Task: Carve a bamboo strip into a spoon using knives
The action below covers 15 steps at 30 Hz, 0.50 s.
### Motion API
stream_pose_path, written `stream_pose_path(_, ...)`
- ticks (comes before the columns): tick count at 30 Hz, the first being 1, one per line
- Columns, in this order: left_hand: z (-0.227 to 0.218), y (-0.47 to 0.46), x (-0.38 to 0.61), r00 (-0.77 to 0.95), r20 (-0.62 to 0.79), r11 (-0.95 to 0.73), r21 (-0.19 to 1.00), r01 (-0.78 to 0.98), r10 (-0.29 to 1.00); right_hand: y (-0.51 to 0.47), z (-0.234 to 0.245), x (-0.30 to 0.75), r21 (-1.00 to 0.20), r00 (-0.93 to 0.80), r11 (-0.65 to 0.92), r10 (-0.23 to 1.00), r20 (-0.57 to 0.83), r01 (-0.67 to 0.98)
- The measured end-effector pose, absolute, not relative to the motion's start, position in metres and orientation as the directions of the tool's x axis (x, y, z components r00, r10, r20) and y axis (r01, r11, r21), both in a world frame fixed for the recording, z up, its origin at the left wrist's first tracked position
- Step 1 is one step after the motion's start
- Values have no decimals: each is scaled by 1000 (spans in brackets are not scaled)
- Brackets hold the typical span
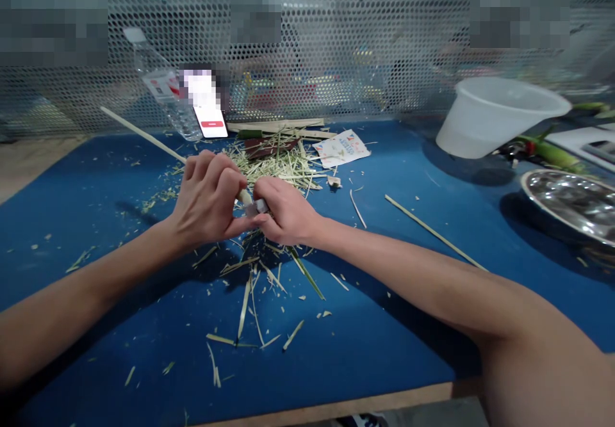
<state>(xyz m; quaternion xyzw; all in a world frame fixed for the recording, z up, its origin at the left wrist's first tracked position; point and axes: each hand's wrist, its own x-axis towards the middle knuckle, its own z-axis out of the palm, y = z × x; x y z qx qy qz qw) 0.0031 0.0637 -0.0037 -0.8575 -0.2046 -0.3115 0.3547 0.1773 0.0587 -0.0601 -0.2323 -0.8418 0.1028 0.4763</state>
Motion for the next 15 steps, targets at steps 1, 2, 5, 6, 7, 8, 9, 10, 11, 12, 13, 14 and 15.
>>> stream_pose_path(1, -4, 63, 3, 724, 678, -667, -484, 567, 124, 59, -60, 177, -391, -440, 870, 490, 753, 299)
stream_pose_path(2, -5, 63, 3, 726, 677, -668, -486, 563, 120, 59, -60, 177, -391, -439, 868, 493, 751, 307)
stream_pose_path(5, -8, 62, 3, 728, 668, -674, -468, 572, 155, 59, -61, 178, -396, -430, 861, 504, 749, 320)
stream_pose_path(6, -9, 62, 2, 726, 664, -681, -449, 579, 180, 59, -61, 178, -396, -427, 862, 503, 752, 317)
stream_pose_path(7, -10, 63, 2, 723, 661, -689, -428, 585, 204, 59, -60, 177, -393, -427, 866, 496, 756, 311)
stream_pose_path(8, -11, 63, 1, 718, 661, -698, -408, 589, 219, 59, -60, 177, -386, -429, 872, 486, 762, 303)
stream_pose_path(9, -13, 64, 1, 713, 664, -707, -392, 589, 226, 59, -60, 177, -377, -432, 878, 475, 766, 295)
stream_pose_path(10, -14, 64, 0, 706, 671, -713, -381, 589, 225, 59, -60, 177, -370, -436, 883, 465, 770, 288)
stream_pose_path(11, -15, 65, 0, 699, 680, -717, -372, 590, 221, 59, -60, 177, -364, -441, 888, 457, 772, 282)
stream_pose_path(12, -16, 66, -1, 692, 688, -718, -366, 592, 219, 59, -60, 177, -362, -446, 890, 453, 772, 277)
stream_pose_path(13, -16, 66, -1, 686, 693, -719, -359, 595, 222, 59, -60, 177, -364, -450, 890, 453, 770, 274)
stream_pose_path(14, -17, 67, -2, 683, 695, -718, -354, 599, 227, 59, -61, 177, -367, -452, 889, 456, 767, 273)
stream_pose_path(15, -17, 67, -2, 682, 693, -718, -350, 602, 234, 59, -61, 177, -371, -454, 887, 460, 763, 275)
